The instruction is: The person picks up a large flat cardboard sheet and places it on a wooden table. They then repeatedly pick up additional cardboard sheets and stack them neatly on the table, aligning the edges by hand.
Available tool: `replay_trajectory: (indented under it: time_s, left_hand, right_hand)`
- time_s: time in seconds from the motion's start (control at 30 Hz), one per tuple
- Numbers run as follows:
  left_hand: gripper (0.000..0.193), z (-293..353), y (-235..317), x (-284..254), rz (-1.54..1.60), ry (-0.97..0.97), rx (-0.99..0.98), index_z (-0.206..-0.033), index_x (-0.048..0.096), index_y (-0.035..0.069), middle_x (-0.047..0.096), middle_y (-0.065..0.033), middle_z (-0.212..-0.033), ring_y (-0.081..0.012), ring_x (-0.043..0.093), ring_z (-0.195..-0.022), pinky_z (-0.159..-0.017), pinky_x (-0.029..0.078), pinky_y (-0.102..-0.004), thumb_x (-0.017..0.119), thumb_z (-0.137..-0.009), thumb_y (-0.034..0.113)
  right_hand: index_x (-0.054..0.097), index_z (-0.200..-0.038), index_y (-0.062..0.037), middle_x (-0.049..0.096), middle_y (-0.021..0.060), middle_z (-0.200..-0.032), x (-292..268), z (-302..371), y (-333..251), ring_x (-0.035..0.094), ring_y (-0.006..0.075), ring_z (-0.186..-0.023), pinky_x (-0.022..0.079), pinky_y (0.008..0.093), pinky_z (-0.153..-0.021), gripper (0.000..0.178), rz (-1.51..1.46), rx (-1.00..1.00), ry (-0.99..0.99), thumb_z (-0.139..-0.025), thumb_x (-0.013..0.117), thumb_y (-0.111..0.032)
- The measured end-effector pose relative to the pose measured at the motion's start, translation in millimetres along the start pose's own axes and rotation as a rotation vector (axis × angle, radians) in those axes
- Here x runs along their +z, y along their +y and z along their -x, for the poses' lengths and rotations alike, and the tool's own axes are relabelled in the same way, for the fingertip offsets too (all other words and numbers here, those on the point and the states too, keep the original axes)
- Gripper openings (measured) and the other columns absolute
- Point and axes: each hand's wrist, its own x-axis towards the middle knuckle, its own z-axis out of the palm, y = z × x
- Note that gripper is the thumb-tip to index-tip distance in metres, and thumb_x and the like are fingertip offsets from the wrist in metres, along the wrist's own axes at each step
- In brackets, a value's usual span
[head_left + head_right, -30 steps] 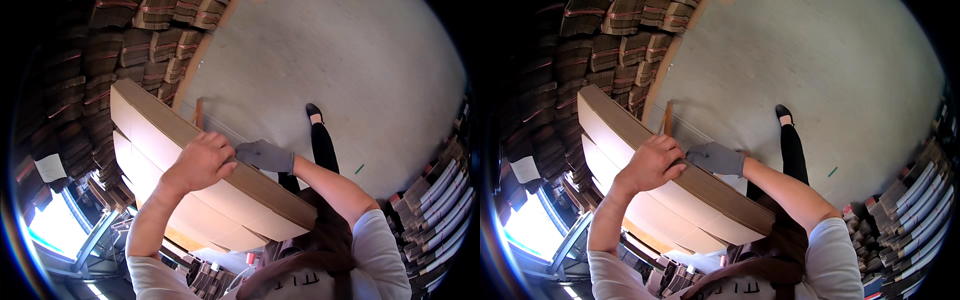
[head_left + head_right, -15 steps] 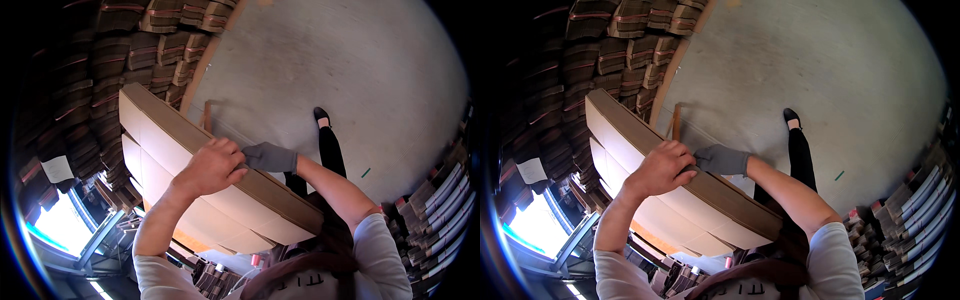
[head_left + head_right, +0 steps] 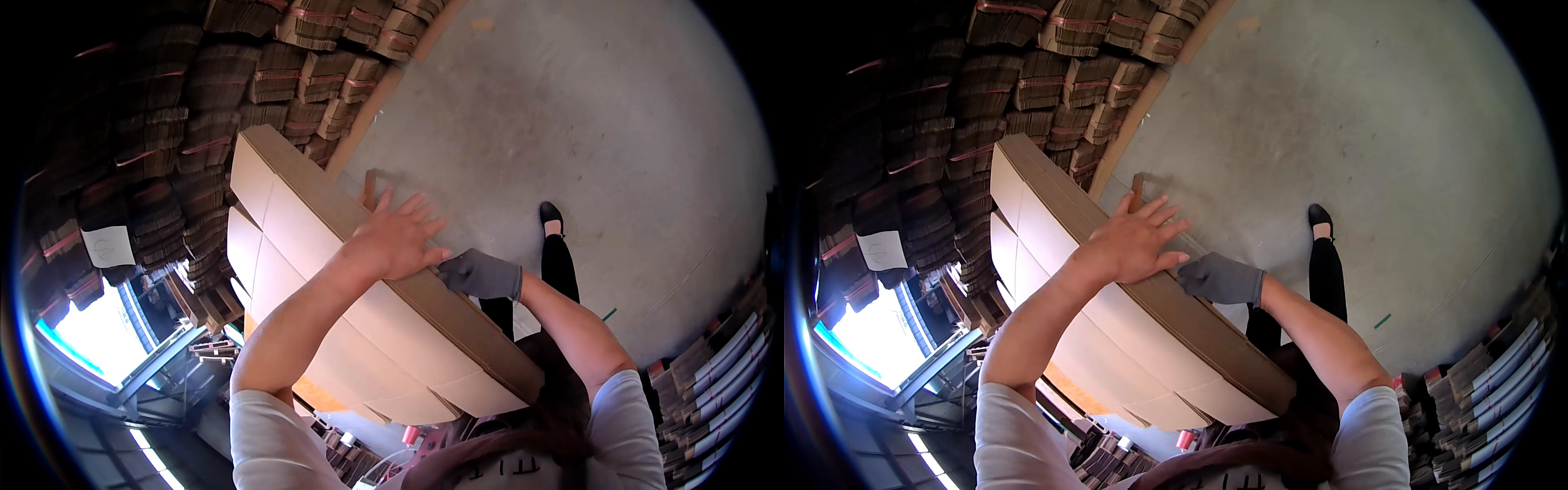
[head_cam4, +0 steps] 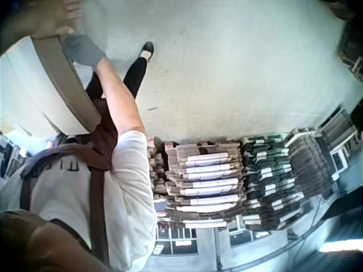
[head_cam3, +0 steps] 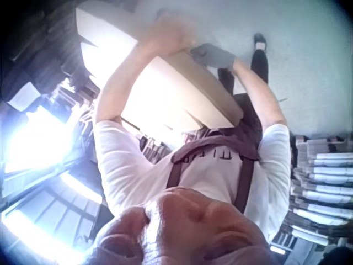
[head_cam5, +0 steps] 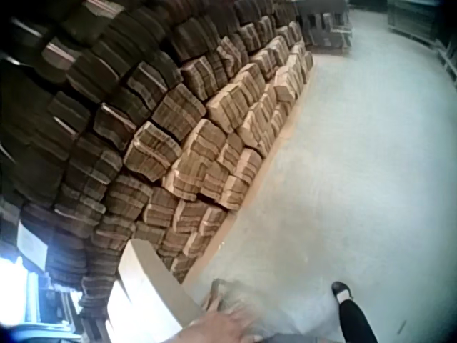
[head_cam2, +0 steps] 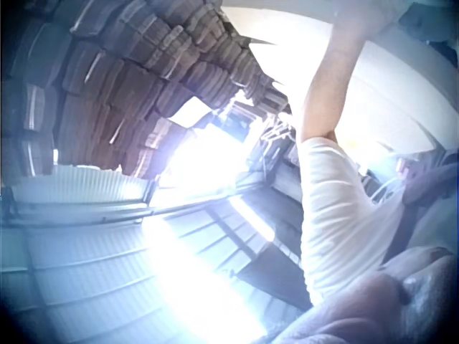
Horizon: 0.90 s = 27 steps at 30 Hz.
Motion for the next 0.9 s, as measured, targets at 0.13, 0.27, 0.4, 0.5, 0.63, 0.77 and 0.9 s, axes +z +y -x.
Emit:
replay_trajectory:
  time_s: [0.13, 0.27, 0.4, 0.5, 0.63, 0.77, 0.9]
  left_hand:
    - [0.068, 6, -1, 5, -0.039, -0.048, 0.010, -0.156, 0.045, 0.018, 0.042, -0.0104, -0.162, -0.0274, 0.021, -0.157, -0.127, 0.011, -0.0570, 0.038, -0.104, 0.062]
    - [0.068, 13, -2, 15, -0.014, -0.014, 0.016, -0.154, 0.047, 0.018, 0.041, -0.0096, -0.162, -0.0270, 0.020, -0.158, -0.127, 0.009, -0.0583, 0.042, -0.103, 0.062]
    - [0.069, 20, -5, 25, -0.051, 0.153, 0.035, -0.155, 0.046, 0.019, 0.035, -0.0102, -0.165, -0.0280, 0.016, -0.158, -0.126, 0.007, -0.0617, 0.046, -0.101, 0.062]
    - [0.071, 24, -5, 32, -0.052, 0.258, 0.036, -0.155, 0.045, 0.020, 0.031, -0.0105, -0.167, -0.0289, 0.014, -0.159, -0.125, 0.006, -0.0645, 0.049, -0.099, 0.063]
    - [0.075, 28, -6, 37, -0.034, 0.340, 0.044, -0.156, 0.044, 0.021, 0.031, -0.0105, -0.167, -0.0291, 0.013, -0.159, -0.124, 0.006, -0.0668, 0.052, -0.096, 0.066]
    - [0.077, 32, -7, 42, -0.037, 0.393, 0.057, -0.156, 0.045, 0.021, 0.030, -0.0097, -0.167, -0.0299, 0.012, -0.159, -0.123, 0.006, -0.0686, 0.053, -0.095, 0.068]
    - [0.079, 37, -7, 45, -0.039, 0.430, 0.045, -0.156, 0.044, 0.022, 0.028, -0.0087, -0.168, -0.0307, 0.010, -0.159, -0.123, 0.007, -0.0701, 0.053, -0.094, 0.069]
  right_hand:
    - [0.071, -0.113, -0.0036, 0.074, 0.0190, -0.097, 5, -2, 5, 0.067, 0.0284, -0.081, 0.053, 0.0383, -0.081, 0.029, -0.016, -0.011, 0.009, -0.101, 0.060, -0.028]
    - [0.071, -0.115, -0.0043, 0.074, 0.0199, -0.097, 1, -3, -8, 0.069, 0.0307, -0.081, 0.054, 0.0391, -0.081, 0.031, 0.083, 0.058, -0.019, -0.102, 0.060, -0.029]
    - [0.072, -0.116, -0.0042, 0.074, 0.0201, -0.099, 3, -3, -10, 0.070, 0.0311, -0.084, 0.054, 0.0392, -0.082, 0.032, 0.066, 0.054, -0.008, -0.102, 0.058, -0.029]
    - [0.072, -0.117, -0.0040, 0.074, 0.0199, -0.100, 2, -2, -18, 0.070, 0.0306, -0.085, 0.054, 0.0390, -0.082, 0.032, 0.093, 0.078, -0.013, -0.102, 0.057, -0.028]
    - [0.071, -0.118, -0.0043, 0.074, 0.0197, -0.100, -1, -3, -23, 0.070, 0.0298, -0.087, 0.054, 0.0388, -0.083, 0.033, 0.121, 0.098, -0.043, -0.103, 0.056, -0.029]
    - [0.072, -0.117, -0.0039, 0.074, 0.0194, -0.100, 2, -2, -21, 0.071, 0.0292, -0.087, 0.054, 0.0385, -0.083, 0.033, 0.106, 0.086, -0.016, -0.103, 0.055, -0.029]
    - [0.071, -0.111, -0.0020, 0.073, 0.0182, -0.094, -1, -2, -31, 0.068, 0.0267, -0.083, 0.053, 0.0374, -0.081, 0.032, 0.138, 0.115, -0.033, -0.102, 0.055, -0.028]
